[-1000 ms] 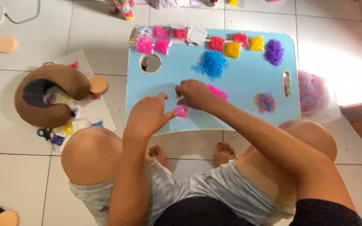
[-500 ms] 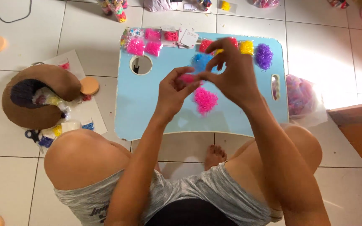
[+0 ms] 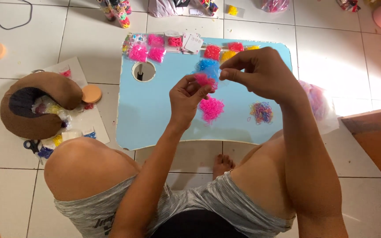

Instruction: Sorting small colorful rubber bands by color into organized piles on a small blue table.

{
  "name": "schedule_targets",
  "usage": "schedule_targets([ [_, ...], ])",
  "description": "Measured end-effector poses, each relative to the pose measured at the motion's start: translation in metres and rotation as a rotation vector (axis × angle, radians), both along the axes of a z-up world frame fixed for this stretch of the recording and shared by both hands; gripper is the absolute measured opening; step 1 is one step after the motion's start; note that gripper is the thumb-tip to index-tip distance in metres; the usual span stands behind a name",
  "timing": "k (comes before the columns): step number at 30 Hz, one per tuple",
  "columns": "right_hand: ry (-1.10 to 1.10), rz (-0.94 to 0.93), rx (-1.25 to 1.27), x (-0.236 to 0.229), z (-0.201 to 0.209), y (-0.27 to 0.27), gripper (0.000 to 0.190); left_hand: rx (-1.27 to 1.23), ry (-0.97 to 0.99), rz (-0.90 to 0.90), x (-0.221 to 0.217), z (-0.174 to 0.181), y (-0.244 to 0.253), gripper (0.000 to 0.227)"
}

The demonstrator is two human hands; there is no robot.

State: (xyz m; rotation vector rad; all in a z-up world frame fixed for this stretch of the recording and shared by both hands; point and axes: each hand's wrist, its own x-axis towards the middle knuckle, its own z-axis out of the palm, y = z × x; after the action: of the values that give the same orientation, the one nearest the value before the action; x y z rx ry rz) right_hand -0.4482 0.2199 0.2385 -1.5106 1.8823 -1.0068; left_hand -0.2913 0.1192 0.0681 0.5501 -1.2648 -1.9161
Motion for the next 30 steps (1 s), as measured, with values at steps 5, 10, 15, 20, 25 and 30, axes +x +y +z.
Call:
schedule_targets([
  [5, 0.075, -0.023, -0.117, -0.013, -0.012, 0.000, 0.011, -0.050, -0.021, 0.034, -0.002, 0.006, -0.001, 0.033],
  [10, 0.079, -0.061, -0.196, -0.012, -0.010, 0.005, 0.013, -0.076, -0.061, 0.061, -0.006, 0.010, 0.002, 0.033],
  [15, -0.180, 0.000, -0.096, -0.025, -0.016, 0.013, 0.029, -0.157, -0.075, 0.053, -0.011, 0.008, 0.004, 0.035],
  [20, -0.179, -0.010, -0.123, -0.030, -0.016, 0.018, 0.037, -0.184, -0.082, 0.027, -0.016, 0.014, 0.010, 0.037],
  [25, -0.067, -0.020, -0.192, -0.028, -0.014, 0.027, 0.035, -0.181, -0.086, 0.036, -0.019, 0.013, 0.011, 0.037],
  [30, -0.182, -0.141, -0.145, -0.039, -0.021, 0.034, 0.031, -0.196, -0.078, 0.043, -0.020, 0.013, 0.011, 0.036],
])
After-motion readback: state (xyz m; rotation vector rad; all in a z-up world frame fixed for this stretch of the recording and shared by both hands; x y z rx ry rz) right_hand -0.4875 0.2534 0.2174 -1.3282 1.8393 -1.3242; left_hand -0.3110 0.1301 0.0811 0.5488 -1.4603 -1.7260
